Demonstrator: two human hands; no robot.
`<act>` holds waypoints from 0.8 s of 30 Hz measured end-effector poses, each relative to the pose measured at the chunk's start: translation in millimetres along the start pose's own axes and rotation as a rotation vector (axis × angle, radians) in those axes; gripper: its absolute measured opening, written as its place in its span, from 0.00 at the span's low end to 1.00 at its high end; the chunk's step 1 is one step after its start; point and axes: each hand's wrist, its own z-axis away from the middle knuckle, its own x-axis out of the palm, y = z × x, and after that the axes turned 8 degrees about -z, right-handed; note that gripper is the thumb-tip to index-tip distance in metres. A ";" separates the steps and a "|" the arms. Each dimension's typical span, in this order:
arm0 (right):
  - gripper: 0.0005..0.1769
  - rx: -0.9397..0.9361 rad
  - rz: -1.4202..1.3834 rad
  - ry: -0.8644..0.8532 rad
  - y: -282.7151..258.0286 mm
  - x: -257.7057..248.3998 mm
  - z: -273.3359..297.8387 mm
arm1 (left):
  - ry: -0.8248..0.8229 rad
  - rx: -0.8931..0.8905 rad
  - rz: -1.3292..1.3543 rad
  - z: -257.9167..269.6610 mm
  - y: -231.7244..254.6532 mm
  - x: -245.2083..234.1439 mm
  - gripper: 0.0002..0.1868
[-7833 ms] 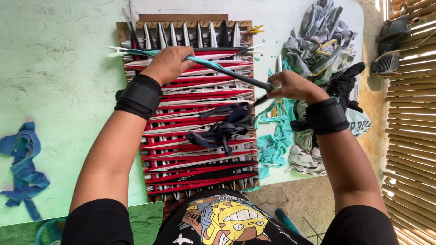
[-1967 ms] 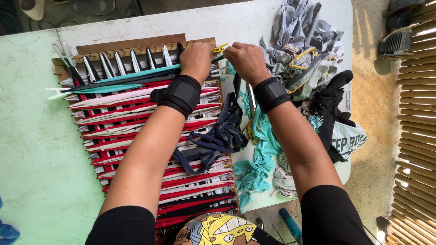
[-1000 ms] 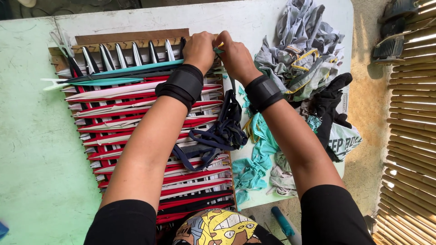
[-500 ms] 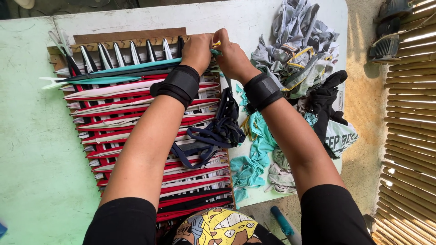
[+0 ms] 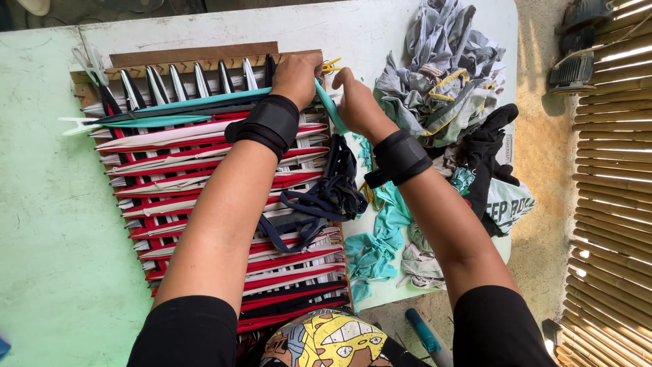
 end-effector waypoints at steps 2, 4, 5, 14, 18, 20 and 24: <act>0.25 -0.032 0.054 0.022 -16.8 -7.0 10.4 | -0.022 -0.003 0.004 -2.0 -1.5 3.5 0.07; 0.28 -0.064 0.107 0.044 -25.0 -10.6 17.8 | -0.044 -0.007 0.009 -2.1 -3.1 5.0 0.06; 0.26 -0.117 0.131 0.060 -24.6 -11.1 20.2 | -0.016 0.010 -0.007 -1.5 -3.4 4.9 0.06; 0.09 -0.137 0.417 0.093 8.8 -26.8 7.9 | -0.068 -0.078 0.111 -6.3 -17.3 6.7 0.07; 0.08 -0.244 0.456 0.194 2.3 -36.0 -1.0 | -0.107 -0.090 0.111 -11.2 -19.3 11.5 0.07; 0.06 -0.262 0.490 0.196 6.1 -26.4 -10.3 | -0.100 -0.093 0.120 -11.6 -19.3 11.4 0.07; 0.02 -0.298 0.538 0.215 7.1 -11.4 -25.1 | -0.106 -0.082 0.127 -9.6 -20.7 10.2 0.06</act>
